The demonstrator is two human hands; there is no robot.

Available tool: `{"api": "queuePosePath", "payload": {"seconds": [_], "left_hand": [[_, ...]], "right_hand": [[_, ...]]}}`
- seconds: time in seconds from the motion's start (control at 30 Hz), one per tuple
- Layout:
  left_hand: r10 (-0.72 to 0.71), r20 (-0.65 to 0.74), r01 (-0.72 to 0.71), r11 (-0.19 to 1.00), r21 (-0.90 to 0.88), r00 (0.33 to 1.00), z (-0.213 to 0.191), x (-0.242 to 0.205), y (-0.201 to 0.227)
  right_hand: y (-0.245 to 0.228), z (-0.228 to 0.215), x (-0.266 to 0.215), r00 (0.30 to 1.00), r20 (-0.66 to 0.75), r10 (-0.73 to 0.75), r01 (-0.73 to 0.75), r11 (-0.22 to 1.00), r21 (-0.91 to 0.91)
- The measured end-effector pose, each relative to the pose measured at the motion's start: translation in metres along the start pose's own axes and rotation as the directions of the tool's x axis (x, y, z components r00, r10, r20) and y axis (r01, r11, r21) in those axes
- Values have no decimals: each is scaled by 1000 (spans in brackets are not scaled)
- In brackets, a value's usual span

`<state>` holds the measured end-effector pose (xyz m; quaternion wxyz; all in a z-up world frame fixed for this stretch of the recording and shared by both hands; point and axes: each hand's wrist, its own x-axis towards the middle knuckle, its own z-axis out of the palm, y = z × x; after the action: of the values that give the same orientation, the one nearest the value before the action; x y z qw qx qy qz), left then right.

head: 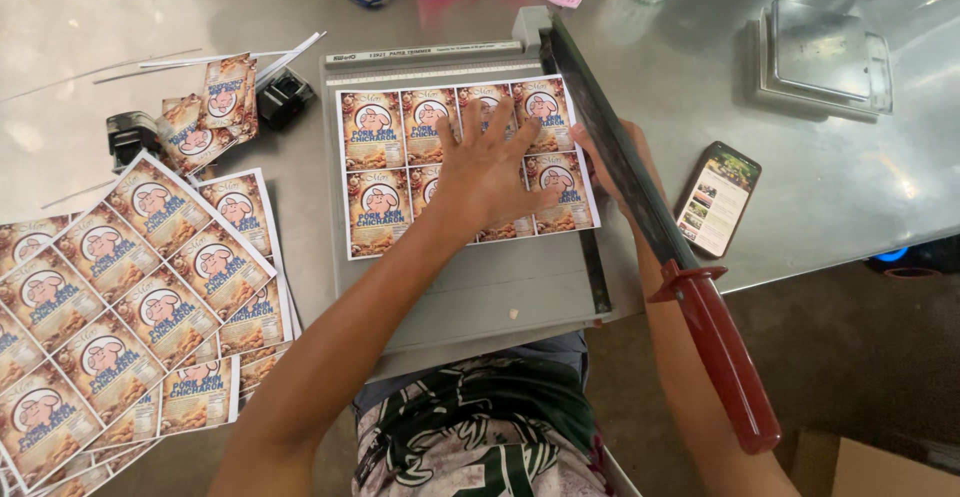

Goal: The person uses a paper trimmer to cut sheets of printed labels into individual pieces. They align the sheet on the trimmer, press down the lever to cut, and then separate the cut pieces. The process is repeated with multiple sheets of labels.

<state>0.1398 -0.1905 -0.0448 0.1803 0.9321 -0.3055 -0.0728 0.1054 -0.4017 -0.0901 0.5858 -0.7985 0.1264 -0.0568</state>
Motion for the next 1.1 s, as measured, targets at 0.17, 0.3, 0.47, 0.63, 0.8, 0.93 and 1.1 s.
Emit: {"api": "queuePosePath", "payload": {"seconds": [0.17,0.3,0.47,0.63,0.8,0.93,1.1], "left_hand": [[-2,11,2,1000,-2,1000,-2,-1,1],[-6,5,6,1000,-11,1000,-4,-1,3],[0,-10,0,1000,4,1000,-5,-4,5],[194,-210,-186,981,59,958,9,1,-2],[293,-241,-286,956,64,925,25,6,-10],[285,-234,-272,959,83,930,24,7,-8],[286,-220,-275,958,77,933,21,8,-7]], "right_hand": [[-5,-11,-12,998,34,49,-46,995,-84],[-9,-21,-40,996,76,43,-39,998,-52],[-10,-13,-51,992,-26,120,-121,992,-26],[-1,-12,-49,997,-16,80,-80,996,30],[8,-11,-49,1000,6,14,-14,993,116],[12,-9,-52,1000,-26,-5,7,995,98],[16,-7,-49,999,-22,-41,44,984,174]]}}
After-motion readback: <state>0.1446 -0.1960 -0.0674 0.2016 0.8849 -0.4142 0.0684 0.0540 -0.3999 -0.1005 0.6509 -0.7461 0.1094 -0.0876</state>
